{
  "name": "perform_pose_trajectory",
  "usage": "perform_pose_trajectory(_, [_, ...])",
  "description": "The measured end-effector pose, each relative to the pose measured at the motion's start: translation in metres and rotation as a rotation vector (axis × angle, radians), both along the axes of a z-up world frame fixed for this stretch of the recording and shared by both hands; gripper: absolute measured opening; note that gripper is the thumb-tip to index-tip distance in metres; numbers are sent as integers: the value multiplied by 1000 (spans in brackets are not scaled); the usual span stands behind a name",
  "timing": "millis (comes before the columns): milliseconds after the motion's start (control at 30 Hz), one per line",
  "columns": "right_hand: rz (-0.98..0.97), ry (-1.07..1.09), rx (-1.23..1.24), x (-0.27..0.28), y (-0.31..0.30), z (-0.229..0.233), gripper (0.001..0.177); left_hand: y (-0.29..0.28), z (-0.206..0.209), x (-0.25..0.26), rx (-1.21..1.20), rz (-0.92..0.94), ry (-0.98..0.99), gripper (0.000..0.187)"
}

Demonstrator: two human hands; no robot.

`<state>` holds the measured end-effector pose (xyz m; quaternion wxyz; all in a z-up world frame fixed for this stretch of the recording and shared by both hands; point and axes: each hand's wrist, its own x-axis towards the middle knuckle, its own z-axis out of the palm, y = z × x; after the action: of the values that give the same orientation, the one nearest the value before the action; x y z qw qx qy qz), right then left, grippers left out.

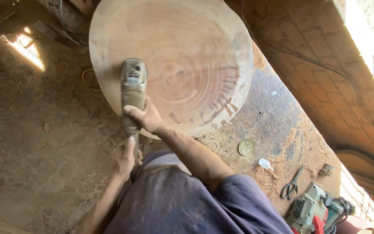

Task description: Sanding a circular wooden slab and applying wood filler.

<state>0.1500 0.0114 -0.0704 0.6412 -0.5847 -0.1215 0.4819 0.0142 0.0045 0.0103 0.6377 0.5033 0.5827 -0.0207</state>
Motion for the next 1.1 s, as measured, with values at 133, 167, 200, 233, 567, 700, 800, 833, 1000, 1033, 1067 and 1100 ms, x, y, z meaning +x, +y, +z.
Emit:
perform_pose_trajectory(133, [189, 51, -278, -16, 23, 27, 70, -4, 1, -28, 65, -17, 47, 88])
perform_pose_trajectory(167, [180, 53, -273, -16, 20, 27, 70, -7, -9, -35, 70, -26, 49, 88])
perform_pose_trajectory(200, [203, 53, -297, -14, 15, 27, 70, -13, -20, -41, 60, -26, 46, 89])
perform_pose_trajectory(233, [226, 52, -321, -12, 10, 26, 70, -18, -31, -45, 51, -25, 43, 91])
perform_pose_trajectory(567, [9, 88, -143, 107, -104, 33, 54, -89, -8, 89, -7, -146, 105, 75])
perform_pose_trajectory(700, [-161, 33, -43, 155, -150, 19, 41, -120, -32, 133, 11, -294, 38, 72])
perform_pose_trajectory(800, [-235, -35, -19, 188, -180, 27, 37, -136, -29, 170, -11, -285, -35, 69])
perform_pose_trajectory(833, [-255, -63, -6, 196, -186, 33, 36, -139, -24, 181, -26, -291, -69, 68])
perform_pose_trajectory(1000, [-299, -67, -33, 192, -188, 25, 36, -139, -31, 177, -31, -294, -95, 65])
perform_pose_trajectory(1033, [-287, -88, -20, 184, -180, 24, 38, -135, -26, 174, -29, -288, -73, 67])
perform_pose_trajectory(1067, [-294, -91, -22, 171, -170, 13, 38, -128, -27, 163, -31, -294, -75, 67])
perform_pose_trajectory(1100, [-276, -89, -9, 156, -160, 2, 41, -120, -26, 151, -8, -287, -39, 66])
